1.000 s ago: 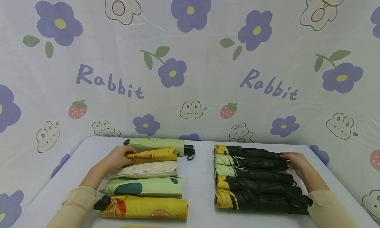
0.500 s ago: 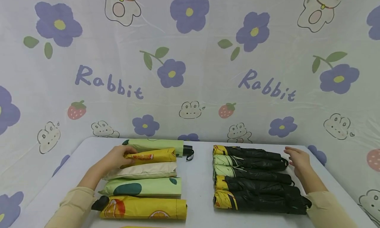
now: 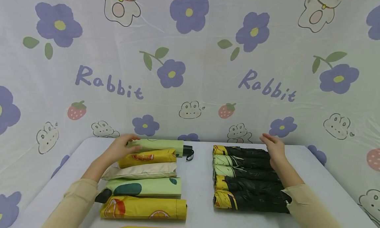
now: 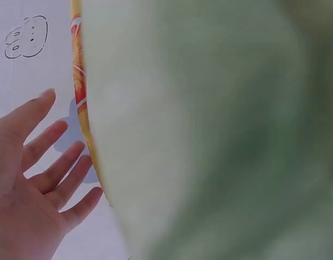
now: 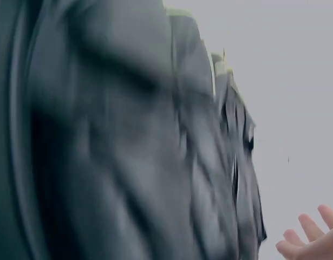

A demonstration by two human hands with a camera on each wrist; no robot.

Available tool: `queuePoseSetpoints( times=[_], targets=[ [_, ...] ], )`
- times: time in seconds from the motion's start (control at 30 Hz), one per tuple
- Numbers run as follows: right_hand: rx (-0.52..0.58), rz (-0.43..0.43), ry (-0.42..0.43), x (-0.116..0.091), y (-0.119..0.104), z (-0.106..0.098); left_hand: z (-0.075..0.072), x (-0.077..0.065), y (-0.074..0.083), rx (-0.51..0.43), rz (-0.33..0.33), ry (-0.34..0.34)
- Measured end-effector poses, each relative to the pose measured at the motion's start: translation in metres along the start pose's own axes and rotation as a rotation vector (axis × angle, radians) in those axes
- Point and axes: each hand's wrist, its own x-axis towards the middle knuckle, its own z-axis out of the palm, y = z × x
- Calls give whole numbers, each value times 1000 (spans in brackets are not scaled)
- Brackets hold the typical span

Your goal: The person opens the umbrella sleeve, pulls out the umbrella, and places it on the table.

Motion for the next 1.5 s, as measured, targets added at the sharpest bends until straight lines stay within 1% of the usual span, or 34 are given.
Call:
queuePoseSetpoints(
  times=[0.13, 0.3, 0.4, 0.57, 0.67, 0.77, 0.87, 0.93, 1.0, 1.03, 1.13, 1.23, 1.27, 1.37, 1.5],
  targets=[
    [64, -6, -59, -4, -11, 28, 0, 5, 1, 12, -4, -1],
    [149, -1, -125, -11, -20, 60, 2, 11, 1, 21, -14, -22],
    [165, -13, -167, -14, -22, 76, 4, 15, -1, 34, -14, -30],
    [192, -25, -263, -19, -21, 102, 10, 20, -7, 39, -8, -41],
    [200, -11, -307, -21, -21, 116, 13, 22, -10, 42, -2, -52],
    [222, 31, -337, -21, -21, 129, 15, 23, -11, 74, 16, -58],
    [251, 77, -357, -19, -20, 141, 16, 24, -11, 105, 26, -59],
    [246, 95, -372, -19, -19, 147, 17, 25, -12, 113, 46, -49],
    [238, 103, -395, -18, -18, 152, 18, 25, -15, 111, 61, -40],
    [238, 109, -406, -18, -18, 154, 20, 27, -21, 121, 90, -25],
    [255, 122, -438, -19, -18, 160, 21, 27, -24, 122, 106, -16],
    [266, 135, -463, -19, -17, 166, 23, 28, -25, 123, 91, -15],
    [267, 136, -470, -19, -17, 168, 21, 27, -20, 115, 67, -26],
    [264, 150, -487, -19, -16, 173, 22, 28, -19, 117, 41, -19],
    [231, 167, -491, -22, -14, 181, 21, 27, -17, 142, 28, -11]
  ],
)
